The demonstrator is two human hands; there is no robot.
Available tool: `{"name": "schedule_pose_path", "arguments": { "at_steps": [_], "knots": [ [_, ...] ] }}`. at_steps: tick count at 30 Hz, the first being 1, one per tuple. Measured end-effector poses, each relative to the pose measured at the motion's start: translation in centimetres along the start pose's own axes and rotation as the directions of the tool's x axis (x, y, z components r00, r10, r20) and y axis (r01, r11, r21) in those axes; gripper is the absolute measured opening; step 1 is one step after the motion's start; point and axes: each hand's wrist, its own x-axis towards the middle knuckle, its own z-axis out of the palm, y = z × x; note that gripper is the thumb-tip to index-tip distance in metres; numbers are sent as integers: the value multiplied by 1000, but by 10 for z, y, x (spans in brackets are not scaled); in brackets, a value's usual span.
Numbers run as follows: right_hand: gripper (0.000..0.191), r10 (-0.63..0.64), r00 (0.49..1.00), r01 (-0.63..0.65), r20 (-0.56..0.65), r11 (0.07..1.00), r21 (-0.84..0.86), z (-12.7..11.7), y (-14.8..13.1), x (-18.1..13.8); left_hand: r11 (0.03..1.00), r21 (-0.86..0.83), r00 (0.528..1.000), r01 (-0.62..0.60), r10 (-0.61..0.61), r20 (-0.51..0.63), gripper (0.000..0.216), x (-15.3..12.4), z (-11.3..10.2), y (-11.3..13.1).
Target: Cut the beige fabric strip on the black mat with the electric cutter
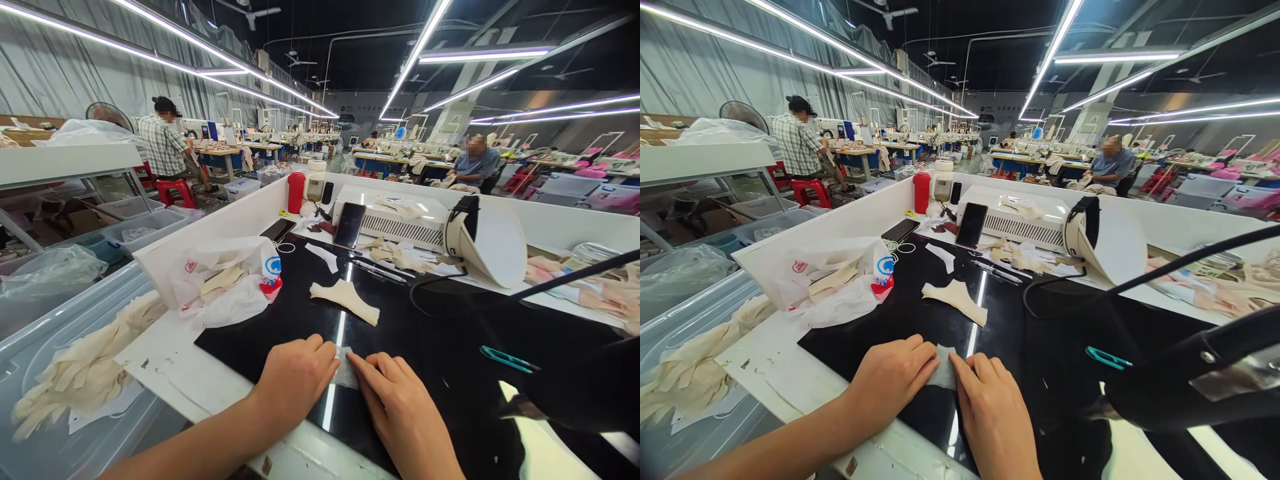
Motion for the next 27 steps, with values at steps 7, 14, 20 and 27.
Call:
{"name": "schedule_pose_path", "arguments": {
  "at_steps": [7, 14, 20, 27],
  "knots": [
    [44, -23, 1000, 23, -16, 1000, -18, 1, 0, 1, 982, -57, 968, -180, 167, -187, 22, -2, -3, 5],
    [46, -30, 999, 29, -34, 999, -40, 4, 0, 1, 941, -156, 937, -300, 260, -233, 24, -3, 5, 6],
    [47, -11, 1000, 10, -28, 999, -40, 5, -1, 0, 943, -171, 948, -285, 252, -195, 25, -6, 9, 3],
    [47, -24, 999, 20, -49, 996, -84, 2, -2, -2, 947, -193, 964, -257, 236, -127, 25, -6, 6, 4]
  ]
}}
